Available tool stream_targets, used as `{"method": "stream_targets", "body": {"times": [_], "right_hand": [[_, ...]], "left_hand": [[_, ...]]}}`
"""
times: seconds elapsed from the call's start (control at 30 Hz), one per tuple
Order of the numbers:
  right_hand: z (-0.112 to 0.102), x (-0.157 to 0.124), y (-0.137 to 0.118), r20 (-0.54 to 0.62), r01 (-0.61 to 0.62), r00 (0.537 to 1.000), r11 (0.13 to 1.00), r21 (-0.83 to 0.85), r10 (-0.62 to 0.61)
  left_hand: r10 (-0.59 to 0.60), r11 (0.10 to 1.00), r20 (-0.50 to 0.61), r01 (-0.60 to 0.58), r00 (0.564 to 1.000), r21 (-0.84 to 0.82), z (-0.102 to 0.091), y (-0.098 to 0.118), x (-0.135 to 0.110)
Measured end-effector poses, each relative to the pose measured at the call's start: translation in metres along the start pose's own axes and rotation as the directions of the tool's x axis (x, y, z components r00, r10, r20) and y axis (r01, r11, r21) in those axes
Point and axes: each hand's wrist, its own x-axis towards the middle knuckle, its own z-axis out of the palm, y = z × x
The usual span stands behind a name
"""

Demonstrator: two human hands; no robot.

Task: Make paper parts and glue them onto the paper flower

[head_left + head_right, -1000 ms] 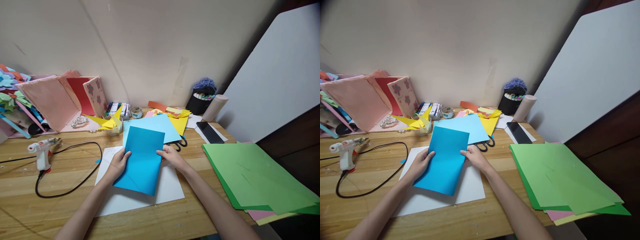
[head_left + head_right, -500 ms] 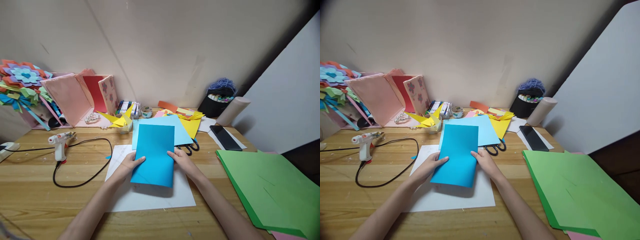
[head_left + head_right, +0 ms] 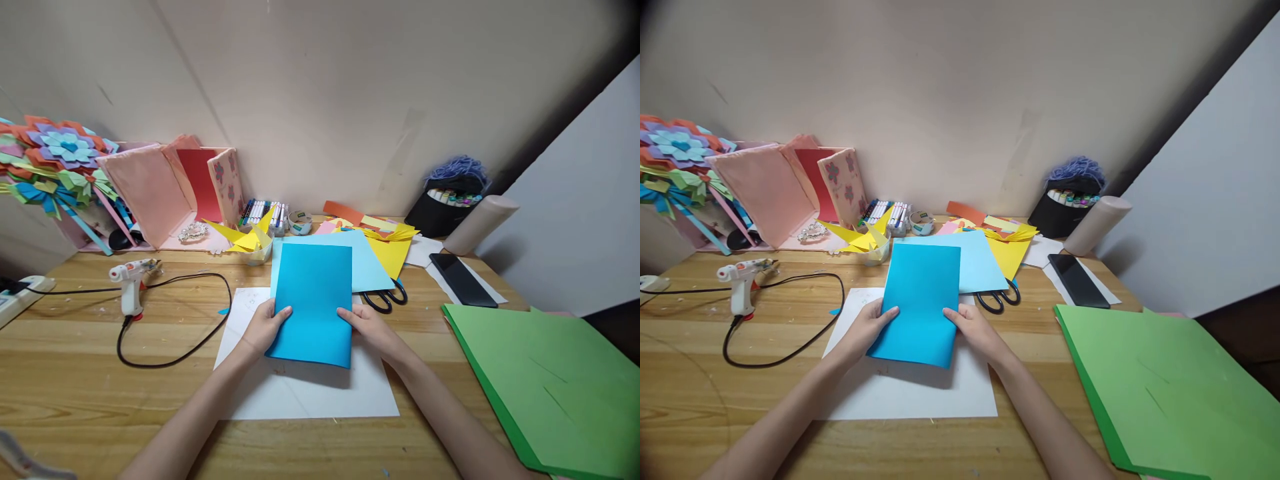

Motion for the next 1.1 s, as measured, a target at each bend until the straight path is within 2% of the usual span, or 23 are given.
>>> {"method": "stream_targets", "body": {"times": [0.1,0.2,0.33,0.47,0.57,0.67,0.77,0.83,1.0,1.1], "right_hand": [[0.002,-0.001,-0.001,0.045,-0.027,0.999,1.0,-0.009,0.028],[0.003,-0.002,0.0,0.11,-0.011,0.994,0.999,-0.047,0.016],[0.002,0.0,0.003,0.083,0.025,0.996,0.996,-0.089,-0.017],[0.002,-0.001,0.003,0.145,0.004,0.989,0.995,-0.1,0.01],[0.003,0.0,0.003,0.15,0.03,0.988,0.997,-0.072,-0.019],[0.006,0.001,0.001,0.138,0.04,0.99,0.999,-0.027,-0.036],[0.008,0.002,-0.002,0.141,0.037,0.989,0.999,-0.012,-0.035],[0.009,0.001,-0.004,0.148,0.02,0.989,0.999,-0.051,-0.013],[0.009,0.001,-0.001,0.234,-0.102,0.961,0.978,-0.182,0.144],[0.011,0.002,0.002,0.225,-0.105,0.965,0.983,-0.149,0.137]], "left_hand": [[-0.009,1.0,0.025,0.009,1.0,0.001,0.0,-0.003,0.001],[-0.017,0.999,0.0,0.017,1.0,-0.031,0.0,-0.006,0.002],[-0.009,0.999,-0.045,0.007,0.999,-0.045,0.0,-0.009,0.005],[-0.025,0.993,-0.053,0.018,0.998,-0.119,-0.001,-0.009,0.007],[-0.111,0.964,0.041,0.118,0.993,-0.237,-0.002,-0.002,0.004],[-0.218,0.92,0.178,0.263,0.96,-0.291,-0.004,0.01,-0.001],[-0.273,0.914,0.198,0.318,0.942,-0.254,-0.006,0.017,-0.004],[-0.261,0.926,0.182,0.299,0.948,-0.229,-0.009,0.016,-0.004],[-0.17,0.967,0.129,0.191,0.977,-0.17,-0.012,0.009,-0.001],[-0.121,0.983,0.06,0.128,0.991,-0.13,-0.009,0.007,0.001]]}}
